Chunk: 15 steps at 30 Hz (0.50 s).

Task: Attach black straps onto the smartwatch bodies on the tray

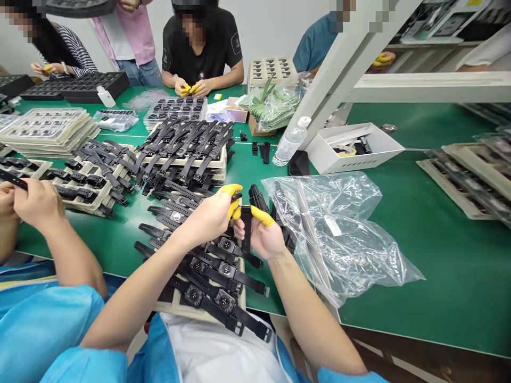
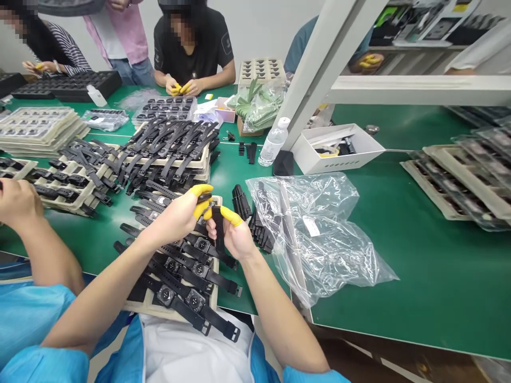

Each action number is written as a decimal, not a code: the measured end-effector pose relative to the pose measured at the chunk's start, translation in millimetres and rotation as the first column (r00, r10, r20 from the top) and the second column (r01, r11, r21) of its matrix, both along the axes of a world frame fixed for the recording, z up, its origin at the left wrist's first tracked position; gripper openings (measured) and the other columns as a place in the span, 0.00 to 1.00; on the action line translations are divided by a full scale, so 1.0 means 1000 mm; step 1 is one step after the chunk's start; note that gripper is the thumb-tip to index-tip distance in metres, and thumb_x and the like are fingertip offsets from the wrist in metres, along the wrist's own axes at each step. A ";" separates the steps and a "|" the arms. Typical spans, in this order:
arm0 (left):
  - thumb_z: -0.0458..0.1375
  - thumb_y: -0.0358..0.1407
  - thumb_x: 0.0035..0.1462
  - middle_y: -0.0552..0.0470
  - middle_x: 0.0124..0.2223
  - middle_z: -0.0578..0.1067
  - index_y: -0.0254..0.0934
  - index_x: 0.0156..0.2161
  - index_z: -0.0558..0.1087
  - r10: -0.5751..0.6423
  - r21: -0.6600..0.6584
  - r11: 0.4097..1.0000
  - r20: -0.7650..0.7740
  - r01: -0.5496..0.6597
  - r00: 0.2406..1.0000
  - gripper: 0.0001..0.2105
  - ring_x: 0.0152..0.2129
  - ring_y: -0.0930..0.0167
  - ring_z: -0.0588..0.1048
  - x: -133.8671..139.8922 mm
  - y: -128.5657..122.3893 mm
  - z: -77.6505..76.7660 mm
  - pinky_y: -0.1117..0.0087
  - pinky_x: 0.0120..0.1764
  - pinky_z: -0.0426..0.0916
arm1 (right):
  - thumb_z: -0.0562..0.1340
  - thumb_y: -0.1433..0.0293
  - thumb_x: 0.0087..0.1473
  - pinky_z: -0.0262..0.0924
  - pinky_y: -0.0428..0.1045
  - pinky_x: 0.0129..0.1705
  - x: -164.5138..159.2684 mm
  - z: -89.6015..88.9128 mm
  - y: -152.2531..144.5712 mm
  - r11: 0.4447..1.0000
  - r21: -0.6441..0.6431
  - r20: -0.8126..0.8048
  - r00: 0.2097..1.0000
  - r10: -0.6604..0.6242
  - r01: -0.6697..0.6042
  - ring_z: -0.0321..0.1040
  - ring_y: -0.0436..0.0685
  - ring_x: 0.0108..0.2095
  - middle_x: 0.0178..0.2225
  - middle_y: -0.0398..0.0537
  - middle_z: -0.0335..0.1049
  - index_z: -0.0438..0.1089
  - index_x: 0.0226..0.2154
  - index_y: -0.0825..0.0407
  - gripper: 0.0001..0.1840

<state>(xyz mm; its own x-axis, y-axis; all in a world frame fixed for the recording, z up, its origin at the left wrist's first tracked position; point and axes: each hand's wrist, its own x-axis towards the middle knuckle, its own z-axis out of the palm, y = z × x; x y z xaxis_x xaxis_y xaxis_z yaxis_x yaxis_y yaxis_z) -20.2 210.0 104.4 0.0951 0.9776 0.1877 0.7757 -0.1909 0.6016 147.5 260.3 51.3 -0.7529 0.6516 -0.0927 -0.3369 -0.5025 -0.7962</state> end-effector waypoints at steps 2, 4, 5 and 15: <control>0.50 0.24 0.63 0.37 0.59 0.76 0.32 0.61 0.65 -0.036 0.045 0.998 0.086 0.032 0.996 0.21 0.57 0.61 0.76 -0.002 0.010 -0.020 0.58 0.59 0.73 | 0.71 0.49 0.53 0.60 0.46 0.24 0.001 -0.011 0.000 0.999 -0.019 -0.011 0.999 -0.032 0.031 0.61 0.51 0.23 0.24 0.40 0.64 0.67 0.32 0.49 0.23; 0.50 0.24 0.65 0.39 0.59 0.76 0.35 0.61 0.67 -0.087 0.080 0.994 0.129 0.077 0.988 0.21 0.58 0.62 0.75 -0.005 0.011 -0.034 0.58 0.60 0.72 | 0.73 0.50 0.52 0.60 0.45 0.22 0.001 -0.018 -0.002 0.999 0.003 -0.025 0.999 -0.044 0.044 0.61 0.49 0.20 0.22 0.37 0.66 0.65 0.35 0.49 0.25; 0.50 0.24 0.65 0.40 0.60 0.76 0.36 0.61 0.68 -0.115 0.090 0.991 0.134 0.103 0.984 0.21 0.58 0.63 0.75 -0.006 0.010 -0.038 0.59 0.61 0.72 | 0.74 0.50 0.51 0.59 0.44 0.21 0.001 -0.019 -0.004 0.999 0.020 -0.038 0.998 -0.045 0.045 0.60 0.49 0.18 0.21 0.35 0.66 0.64 0.36 0.48 0.25; 0.52 0.26 0.67 0.40 0.60 0.76 0.36 0.62 0.69 -0.154 0.159 0.979 0.161 0.129 0.975 0.19 0.58 0.64 0.75 -0.008 0.005 -0.036 0.59 0.62 0.71 | 0.66 0.51 0.62 0.46 0.41 0.14 0.017 0.011 -0.007 0.981 -0.121 -0.184 0.975 0.126 -0.150 0.48 0.45 0.15 0.21 0.33 0.60 0.65 0.38 0.49 0.19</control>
